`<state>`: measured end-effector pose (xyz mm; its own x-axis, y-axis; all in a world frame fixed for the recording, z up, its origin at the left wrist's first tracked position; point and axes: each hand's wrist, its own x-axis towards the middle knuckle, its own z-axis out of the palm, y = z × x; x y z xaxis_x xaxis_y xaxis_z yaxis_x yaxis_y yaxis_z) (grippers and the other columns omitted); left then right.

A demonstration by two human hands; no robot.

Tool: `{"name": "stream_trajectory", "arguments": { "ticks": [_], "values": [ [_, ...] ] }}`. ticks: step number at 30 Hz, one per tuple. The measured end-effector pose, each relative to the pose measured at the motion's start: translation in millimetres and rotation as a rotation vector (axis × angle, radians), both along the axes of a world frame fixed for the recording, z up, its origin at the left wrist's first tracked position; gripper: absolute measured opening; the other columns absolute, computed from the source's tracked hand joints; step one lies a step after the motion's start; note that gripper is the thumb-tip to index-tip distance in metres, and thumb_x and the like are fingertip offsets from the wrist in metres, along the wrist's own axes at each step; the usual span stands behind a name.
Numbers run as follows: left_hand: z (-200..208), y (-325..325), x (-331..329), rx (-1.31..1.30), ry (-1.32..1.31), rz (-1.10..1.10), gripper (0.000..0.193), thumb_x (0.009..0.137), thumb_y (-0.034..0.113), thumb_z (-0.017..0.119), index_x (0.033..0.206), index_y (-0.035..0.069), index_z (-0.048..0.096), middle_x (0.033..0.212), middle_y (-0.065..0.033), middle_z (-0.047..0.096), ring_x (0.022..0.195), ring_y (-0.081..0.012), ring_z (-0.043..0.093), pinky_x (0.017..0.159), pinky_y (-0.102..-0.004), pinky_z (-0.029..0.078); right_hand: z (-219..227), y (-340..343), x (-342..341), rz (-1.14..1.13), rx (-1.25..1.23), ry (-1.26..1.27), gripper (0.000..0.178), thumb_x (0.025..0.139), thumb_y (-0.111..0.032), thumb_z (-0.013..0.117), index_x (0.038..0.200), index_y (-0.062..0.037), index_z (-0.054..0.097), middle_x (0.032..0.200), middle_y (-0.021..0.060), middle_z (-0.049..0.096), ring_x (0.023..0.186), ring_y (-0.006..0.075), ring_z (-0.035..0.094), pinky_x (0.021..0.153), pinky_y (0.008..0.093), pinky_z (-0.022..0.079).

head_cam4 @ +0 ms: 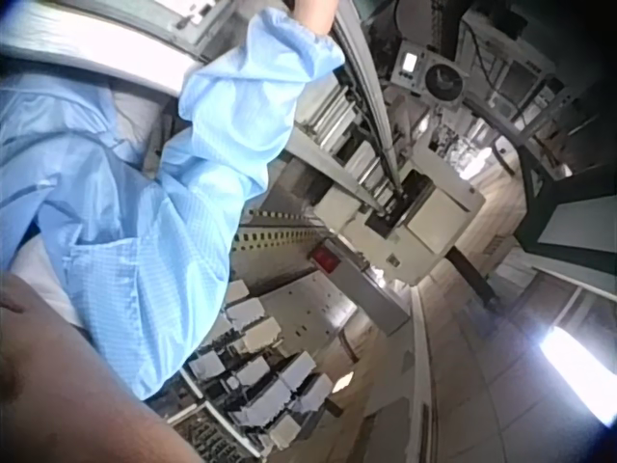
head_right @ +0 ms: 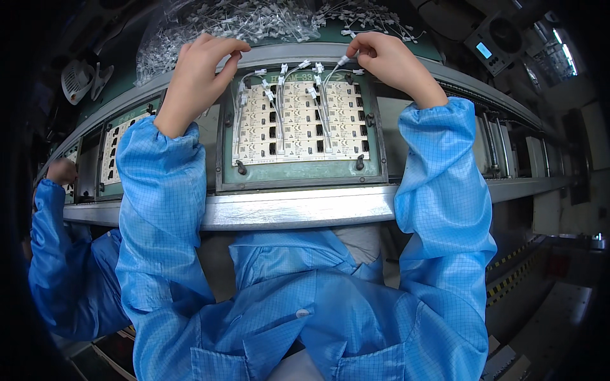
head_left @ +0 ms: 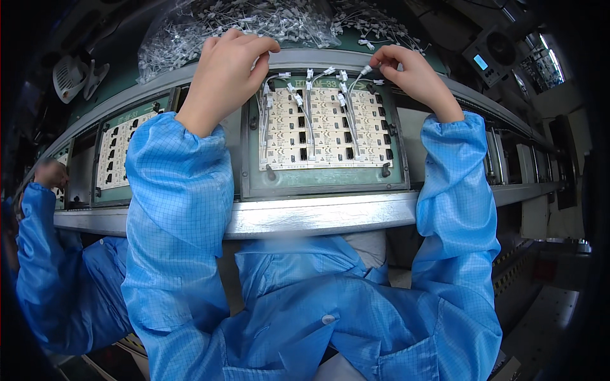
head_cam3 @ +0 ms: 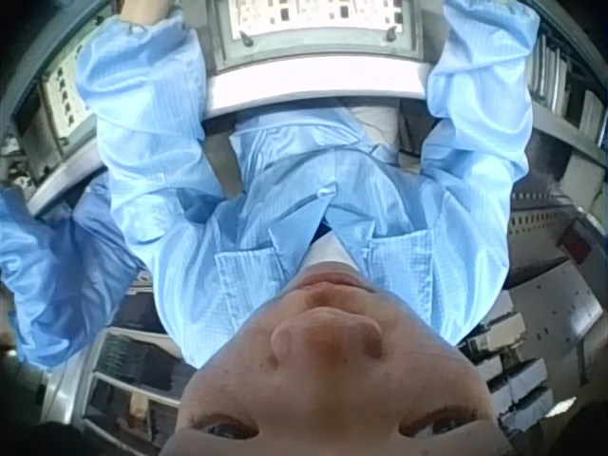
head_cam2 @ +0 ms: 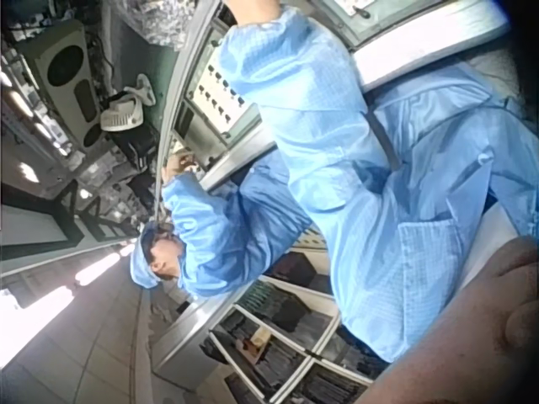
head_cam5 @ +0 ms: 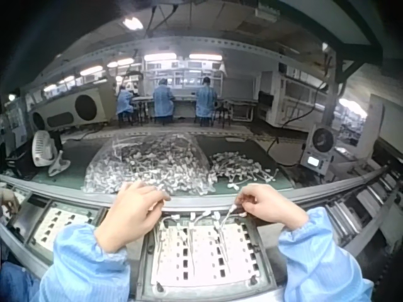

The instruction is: Manually plugging wires and components into a circuit board on an assembly line.

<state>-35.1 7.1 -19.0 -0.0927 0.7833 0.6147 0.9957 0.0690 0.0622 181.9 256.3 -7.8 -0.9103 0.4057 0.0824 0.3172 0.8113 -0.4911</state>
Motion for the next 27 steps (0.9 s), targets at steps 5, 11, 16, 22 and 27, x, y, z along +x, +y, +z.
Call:
{"name": "stream_trajectory", "arguments": {
  "ticks": [5,11,16,22,27],
  "values": [
    [6,-3,0,0.054,0.007,0.021,0.020,0.091,0.011,0.057,0.105,0.013,0.072,0.094,-0.0016,0.072,0.097,-0.0246,0.061,0.088,-0.0410,0.041,-2,-2,-2,0.028,0.109,0.134,0.021,0.091,-0.004,0.058,0.110,-0.0057,0.068,0.093,0.0041,0.064,0.086,0.0151,0.058,0.077,0.0298,0.049],
    [3,-2,2,0.088,0.007,-0.004,0.019,0.091,0.012,0.058,0.103,0.012,0.072,0.097,-0.0013,0.072,0.097,-0.0244,0.061,0.087,-0.0409,0.041,-10,-20,-11,0.091,0.060,0.186,0.028,0.093,-0.010,0.063,0.121,-0.0061,0.066,0.110,0.0063,0.066,0.093,0.0176,0.062,0.081,0.0322,0.051],
    [0,-1,2,0.090,0.020,-0.016,0.017,0.091,0.013,0.059,0.102,0.011,0.072,0.098,-0.0017,0.073,0.098,-0.0244,0.061,0.087,-0.0422,0.041,-3,-20,-11,0.065,0.041,0.094,0.019,0.091,-0.013,0.067,0.106,-0.0011,0.069,0.098,0.0085,0.070,0.090,0.0189,0.065,0.079,0.0320,0.051],
    [-3,-1,3,0.062,0.022,-0.019,0.017,0.091,0.012,0.058,0.101,0.011,0.072,0.098,-0.0018,0.073,0.098,-0.0244,0.060,0.086,-0.0419,0.040,2,-20,-5,0.053,0.092,0.009,0.015,0.087,-0.009,0.070,0.098,0.0012,0.069,0.089,0.0114,0.071,0.082,0.0217,0.067,0.075,0.0335,0.052],
    [-4,-1,3,0.014,0.024,-0.033,0.017,0.092,0.012,0.058,0.102,0.010,0.072,0.094,-0.0022,0.072,0.097,-0.0234,0.060,0.085,-0.0410,0.039,6,-13,1,0.070,0.225,-0.070,0.015,0.085,-0.008,0.070,0.096,0.0025,0.069,0.084,0.0152,0.069,0.076,0.0248,0.066,0.072,0.0337,0.052]
  ]
}}
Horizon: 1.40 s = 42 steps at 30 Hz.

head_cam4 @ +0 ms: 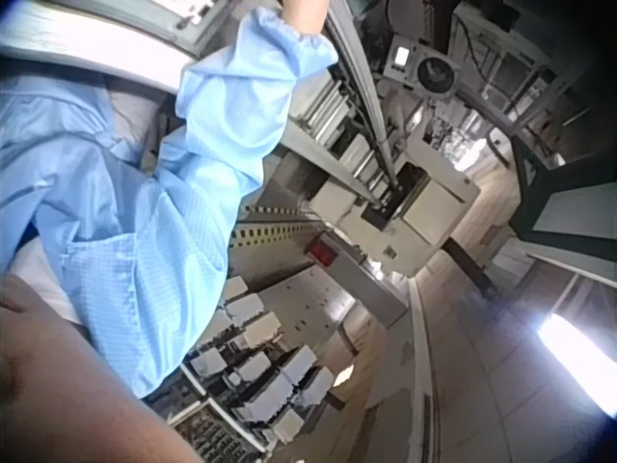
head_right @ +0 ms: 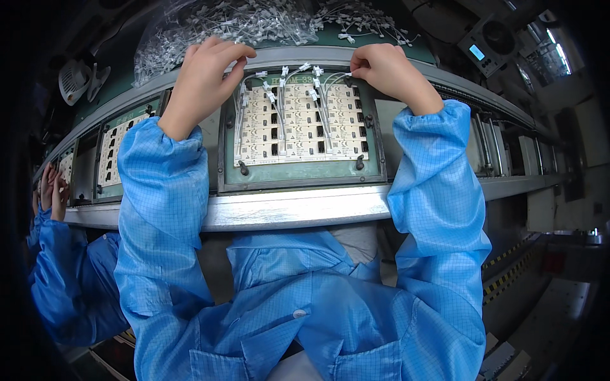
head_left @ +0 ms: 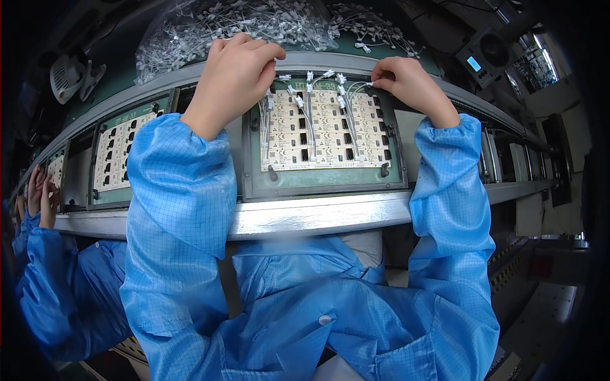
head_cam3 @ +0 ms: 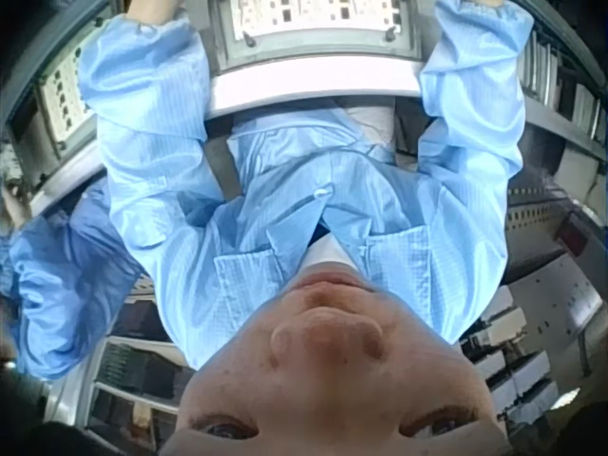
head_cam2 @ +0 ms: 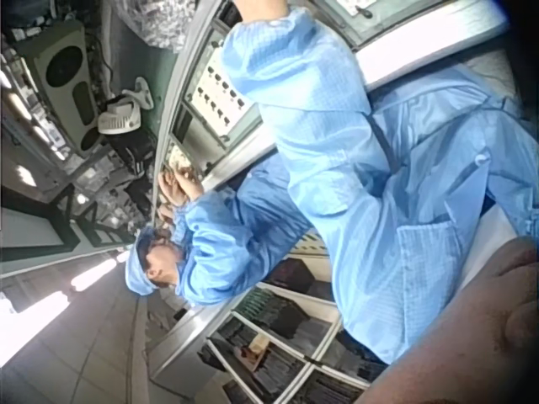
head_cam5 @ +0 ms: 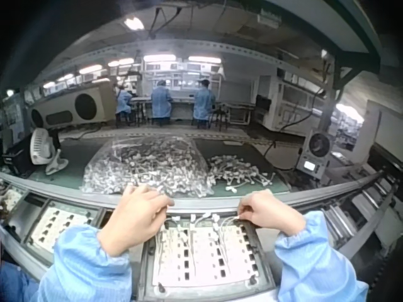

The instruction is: Manually plugging wires and components into a circuit board on an assembly line.

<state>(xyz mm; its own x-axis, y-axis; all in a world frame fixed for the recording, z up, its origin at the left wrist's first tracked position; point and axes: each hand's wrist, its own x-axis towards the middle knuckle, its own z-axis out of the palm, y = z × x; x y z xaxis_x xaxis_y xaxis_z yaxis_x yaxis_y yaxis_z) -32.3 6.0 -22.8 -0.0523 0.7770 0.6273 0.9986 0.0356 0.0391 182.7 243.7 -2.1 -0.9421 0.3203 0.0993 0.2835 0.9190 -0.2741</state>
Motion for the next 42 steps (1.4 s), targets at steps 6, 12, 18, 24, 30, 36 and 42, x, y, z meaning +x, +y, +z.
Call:
{"name": "stream_trajectory", "arguments": {
  "ticks": [6,12,18,24,30,36,42],
  "values": [
    [0,0,2,-0.050,-0.020,-0.003,0.016,0.092,0.010,0.061,0.105,0.010,0.071,0.091,-0.0023,0.070,0.094,-0.0222,0.060,0.089,-0.0389,0.040,0,-3,0,-0.053,0.058,-0.084,0.014,0.086,-0.009,0.070,0.096,0.0015,0.070,0.085,0.0153,0.070,0.076,0.0261,0.067,0.072,0.0341,0.053],
    [1,-1,4,-0.062,-0.006,-0.015,0.016,0.092,0.010,0.061,0.105,0.010,0.071,0.090,-0.0025,0.070,0.093,-0.0223,0.059,0.087,-0.0390,0.040,-8,3,-1,0.008,0.028,0.014,0.012,0.086,-0.007,0.068,0.096,0.0009,0.069,0.086,0.0152,0.070,0.080,0.0271,0.069,0.074,0.0351,0.054],
    [2,-1,4,-0.085,-0.034,-0.021,0.016,0.090,0.011,0.061,0.102,0.010,0.071,0.092,-0.0021,0.071,0.096,-0.0247,0.059,0.088,-0.0401,0.040,-16,6,-6,0.018,-0.082,0.051,0.011,0.087,-0.005,0.068,0.097,0.0004,0.065,0.083,0.0103,0.067,0.077,0.0197,0.064,0.072,0.0318,0.052],
    [1,-1,4,-0.089,-0.015,-0.037,0.016,0.091,0.010,0.062,0.104,0.009,0.071,0.091,-0.0033,0.070,0.094,-0.0226,0.059,0.088,-0.0377,0.040,-17,7,-5,-0.002,-0.148,0.069,0.015,0.089,-0.002,0.067,0.102,-0.0005,0.061,0.080,0.0032,0.057,0.074,0.0135,0.053,0.070,0.0293,0.048],
    [6,-3,6,-0.110,-0.032,-0.025,0.016,0.091,0.010,0.062,0.104,0.009,0.071,0.092,-0.0039,0.070,0.096,-0.0231,0.060,0.088,-0.0386,0.040,-12,4,-3,-0.028,-0.192,0.093,0.014,0.090,-0.002,0.065,0.104,-0.0010,0.063,0.082,0.0043,0.060,0.077,0.0134,0.055,0.072,0.0286,0.048],
    [4,-2,5,-0.069,-0.045,-0.042,0.016,0.089,0.011,0.060,0.101,0.011,0.072,0.090,-0.0021,0.071,0.095,-0.0249,0.060,0.086,-0.0406,0.041,-5,5,-3,-0.034,-0.117,0.128,0.013,0.094,-0.006,0.061,0.104,-0.0015,0.066,0.092,0.0064,0.065,0.081,0.0161,0.058,0.075,0.0301,0.049],
    [16,-6,-1,0.179,-0.002,0.108,0.015,0.088,0.012,0.062,0.100,0.012,0.072,0.090,-0.0012,0.071,0.095,-0.0244,0.062,0.086,-0.0418,0.040,-5,-21,-16,0.192,0.306,0.386,0.015,0.092,-0.014,0.062,0.104,-0.0056,0.067,0.101,0.0089,0.066,0.095,0.0277,0.062,0.084,0.0389,0.049]
  ]
}}
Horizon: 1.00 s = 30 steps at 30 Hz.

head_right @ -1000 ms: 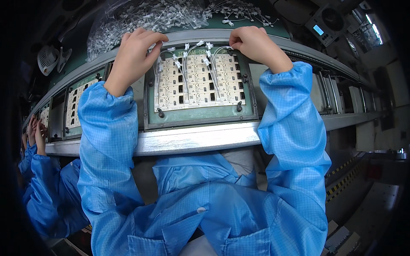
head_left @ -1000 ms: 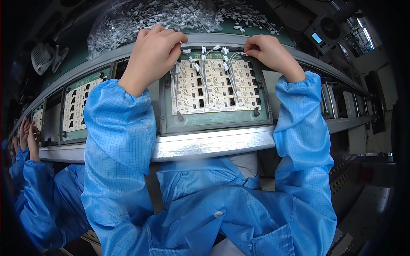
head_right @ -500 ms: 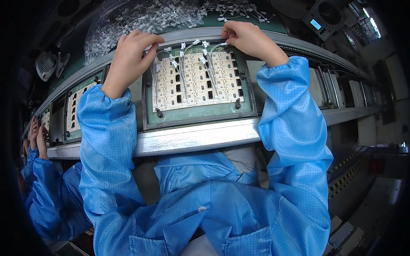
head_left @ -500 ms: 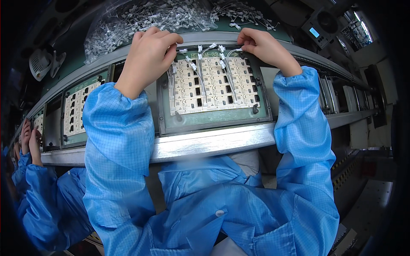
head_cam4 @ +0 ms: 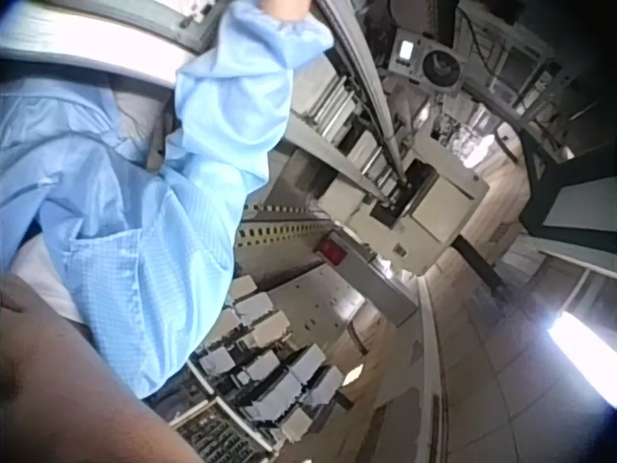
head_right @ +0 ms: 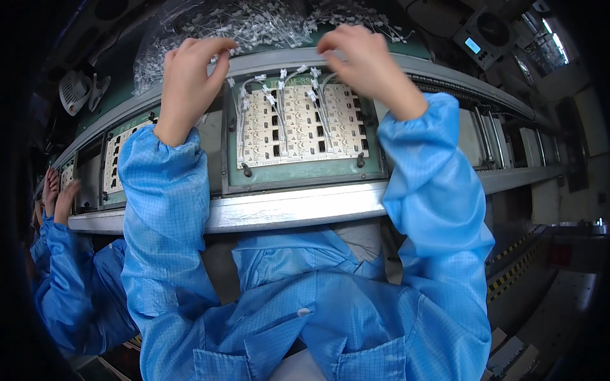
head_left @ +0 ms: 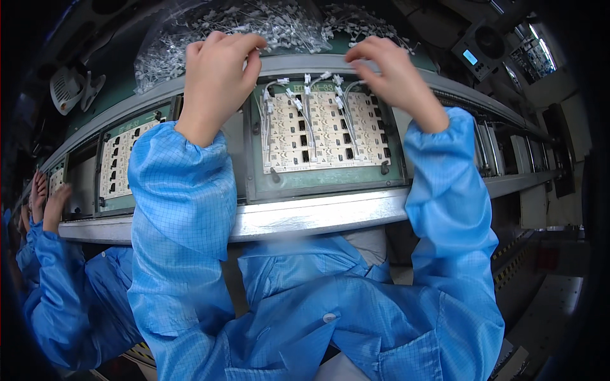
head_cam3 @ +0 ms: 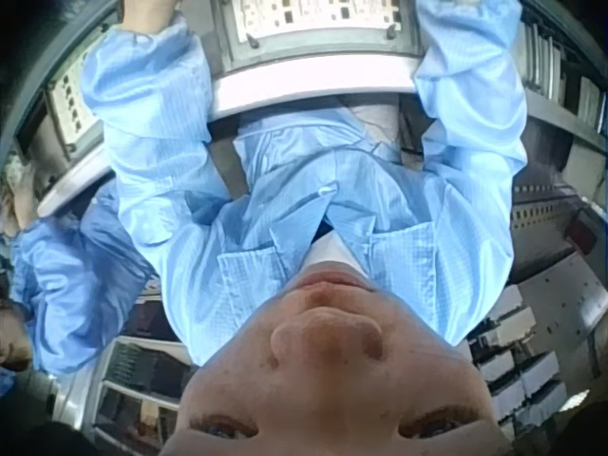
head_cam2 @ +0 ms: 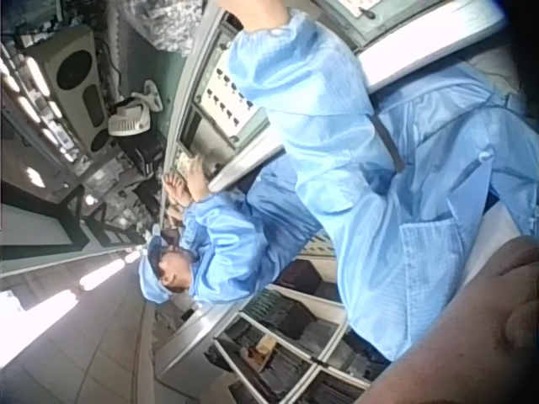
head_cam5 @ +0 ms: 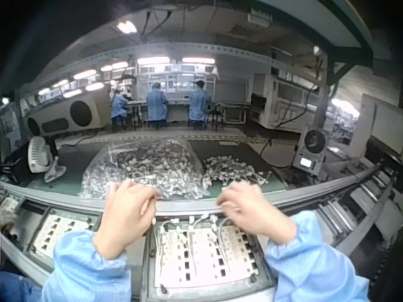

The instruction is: Manually plugging wires and components into a circuit board on an assembly line.

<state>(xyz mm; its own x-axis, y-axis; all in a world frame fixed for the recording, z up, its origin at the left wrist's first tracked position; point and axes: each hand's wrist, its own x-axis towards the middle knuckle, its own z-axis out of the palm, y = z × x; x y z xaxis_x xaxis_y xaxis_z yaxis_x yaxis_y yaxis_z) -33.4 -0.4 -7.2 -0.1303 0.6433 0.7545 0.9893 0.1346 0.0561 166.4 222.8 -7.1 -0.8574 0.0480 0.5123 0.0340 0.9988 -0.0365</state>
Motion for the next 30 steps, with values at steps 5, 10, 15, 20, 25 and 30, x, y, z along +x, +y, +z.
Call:
{"name": "stream_trajectory", "arguments": {
  "ticks": [5,10,15,20,25,30],
  "values": [
    [12,-3,6,0.178,0.024,0.082,0.014,0.083,0.014,0.065,0.096,0.016,0.071,0.091,0.0000,0.069,0.093,-0.0240,0.061,0.086,-0.0423,0.040,-7,-132,-53,0.082,-0.067,-0.119,0.041,0.083,-0.031,0.068,0.114,-0.0043,0.063,0.115,0.0166,0.059,0.117,0.0341,0.052,0.101,0.0555,0.037],
    [18,-2,14,0.227,0.039,0.050,0.014,0.083,0.012,0.066,0.097,0.014,0.071,0.091,0.0005,0.070,0.093,-0.0226,0.061,0.088,-0.0410,0.039,-26,-183,-80,0.148,-0.071,-0.339,0.056,0.083,-0.025,0.063,0.135,-0.0042,0.056,0.140,0.0226,0.049,0.138,0.0422,0.035,0.104,0.0753,0.021],
    [30,-5,16,0.265,0.019,0.058,0.014,0.085,0.011,0.066,0.097,0.014,0.072,0.092,0.0006,0.071,0.094,-0.0214,0.062,0.089,-0.0389,0.039,-47,-187,-75,0.019,0.037,-0.238,0.057,0.087,-0.020,0.058,0.142,-0.0085,0.050,0.150,0.0232,0.038,0.146,0.0442,0.022,0.106,0.0799,0.014],
    [25,-34,-10,0.256,0.063,0.068,0.012,0.086,0.011,0.066,0.096,0.014,0.072,0.094,-0.0006,0.072,0.096,-0.0220,0.063,0.088,-0.0377,0.039,-45,-193,-74,-0.173,0.207,-0.434,0.061,0.086,-0.018,0.056,0.146,-0.0126,0.047,0.152,0.0236,0.037,0.147,0.0397,0.027,0.112,0.0739,0.014],
    [-9,-45,-53,0.273,0.047,-0.015,0.013,0.083,0.009,0.067,0.095,0.013,0.071,0.093,-0.0005,0.070,0.096,-0.0219,0.061,0.090,-0.0387,0.038,-76,-143,-37,-0.458,0.313,-0.376,0.068,0.082,-0.010,0.061,0.148,-0.0132,0.044,0.152,0.0239,0.037,0.145,0.0411,0.032,0.114,0.0702,0.015],
    [-42,-43,-79,0.255,0.062,-0.076,0.013,0.084,0.007,0.066,0.095,0.012,0.070,0.093,-0.0014,0.070,0.096,-0.0220,0.061,0.092,-0.0384,0.038,-92,-67,27,-0.968,0.333,-0.385,0.079,0.073,-0.007,0.070,0.147,-0.0140,0.043,0.152,0.0232,0.037,0.145,0.0414,0.030,0.113,0.0725,0.013]
  ]
}}
